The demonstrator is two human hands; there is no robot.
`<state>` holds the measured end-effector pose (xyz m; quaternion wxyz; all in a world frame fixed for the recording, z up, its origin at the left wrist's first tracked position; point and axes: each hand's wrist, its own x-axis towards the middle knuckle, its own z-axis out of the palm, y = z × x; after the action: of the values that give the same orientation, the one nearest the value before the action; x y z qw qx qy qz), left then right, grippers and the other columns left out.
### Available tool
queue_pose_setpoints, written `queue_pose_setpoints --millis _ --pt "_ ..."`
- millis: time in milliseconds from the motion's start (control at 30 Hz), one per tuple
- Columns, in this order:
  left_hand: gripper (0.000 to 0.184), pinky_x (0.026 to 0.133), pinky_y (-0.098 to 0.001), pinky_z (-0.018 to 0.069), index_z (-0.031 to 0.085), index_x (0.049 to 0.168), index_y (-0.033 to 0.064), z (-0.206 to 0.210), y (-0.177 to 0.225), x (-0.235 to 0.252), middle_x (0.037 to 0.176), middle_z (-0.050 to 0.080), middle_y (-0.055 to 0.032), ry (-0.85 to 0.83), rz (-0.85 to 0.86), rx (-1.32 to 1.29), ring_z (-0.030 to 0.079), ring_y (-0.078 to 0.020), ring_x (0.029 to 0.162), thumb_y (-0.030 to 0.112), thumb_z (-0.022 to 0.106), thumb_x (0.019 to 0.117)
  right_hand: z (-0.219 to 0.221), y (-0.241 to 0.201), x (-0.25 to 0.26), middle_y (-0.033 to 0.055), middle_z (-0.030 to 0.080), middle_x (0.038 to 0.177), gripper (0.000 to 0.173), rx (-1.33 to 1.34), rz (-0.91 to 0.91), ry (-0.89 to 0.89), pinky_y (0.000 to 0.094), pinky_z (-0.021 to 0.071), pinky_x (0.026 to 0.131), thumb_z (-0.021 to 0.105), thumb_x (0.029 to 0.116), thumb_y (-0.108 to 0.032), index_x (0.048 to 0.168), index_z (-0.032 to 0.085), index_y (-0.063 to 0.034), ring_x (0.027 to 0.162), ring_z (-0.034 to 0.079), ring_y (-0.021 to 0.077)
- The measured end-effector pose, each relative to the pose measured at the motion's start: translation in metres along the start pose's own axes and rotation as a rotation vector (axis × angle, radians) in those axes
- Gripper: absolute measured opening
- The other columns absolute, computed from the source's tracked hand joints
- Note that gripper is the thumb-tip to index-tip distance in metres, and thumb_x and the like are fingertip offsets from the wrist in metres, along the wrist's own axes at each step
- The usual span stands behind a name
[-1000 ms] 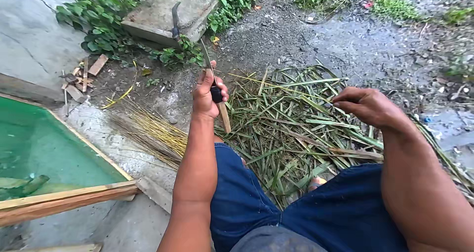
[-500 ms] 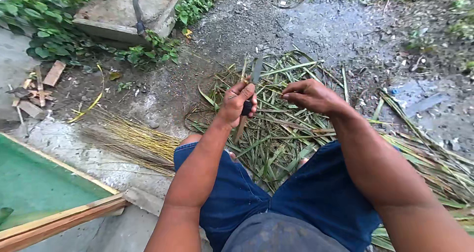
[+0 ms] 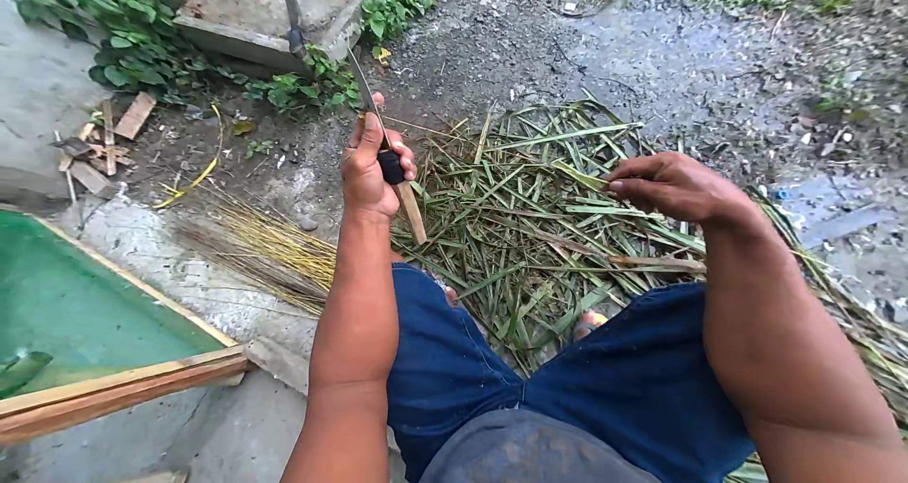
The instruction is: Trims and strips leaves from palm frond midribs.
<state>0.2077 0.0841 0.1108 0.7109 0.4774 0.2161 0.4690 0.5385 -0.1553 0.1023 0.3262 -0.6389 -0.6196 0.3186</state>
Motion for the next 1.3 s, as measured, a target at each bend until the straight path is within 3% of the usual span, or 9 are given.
queue_pose_setpoints --millis 300,733,1300 --pt "0.031 0.043 -0.0236 0.052 0.053 0.137 0.0178 -0.008 0.002 0.004 0.067 0.058 0.0021 0.109 -0.003 0.087 0.058 -0.0097 0.05 0.027 0.036 0.113 -0.005 -0.007 -0.004 -0.0067 0.059 0.065 0.022 -0.004 0.017 -0.004 0.0219 0.0409 0.047 0.054 0.1026 -0.018 0.101 0.075 -0.0117 0.049 0.046 0.001" --pt "0.034 0.046 -0.0246 0.0551 0.046 0.143 0.0183 -0.006 -0.007 -0.002 0.068 0.06 0.0028 -0.03 0.052 0.07 0.061 -0.01 0.052 0.025 0.034 0.1124 -0.001 0.0 0.002 -0.0014 0.061 0.07 0.025 -0.039 0.049 -0.035 0.0277 0.0443 0.049 0.051 0.1052 -0.015 0.105 0.074 -0.0073 0.051 0.048 0.006" --pt "0.031 0.047 -0.0244 0.0551 0.05 0.139 0.0146 -0.005 -0.008 -0.002 0.069 0.06 0.0017 0.016 0.054 0.102 0.061 -0.0102 0.053 0.024 0.036 0.1126 -0.002 0.004 0.0 -0.004 0.06 0.067 0.026 -0.035 0.018 -0.067 0.0235 0.0424 0.047 0.049 0.1055 -0.016 0.104 0.074 -0.0081 0.049 0.047 0.0029"
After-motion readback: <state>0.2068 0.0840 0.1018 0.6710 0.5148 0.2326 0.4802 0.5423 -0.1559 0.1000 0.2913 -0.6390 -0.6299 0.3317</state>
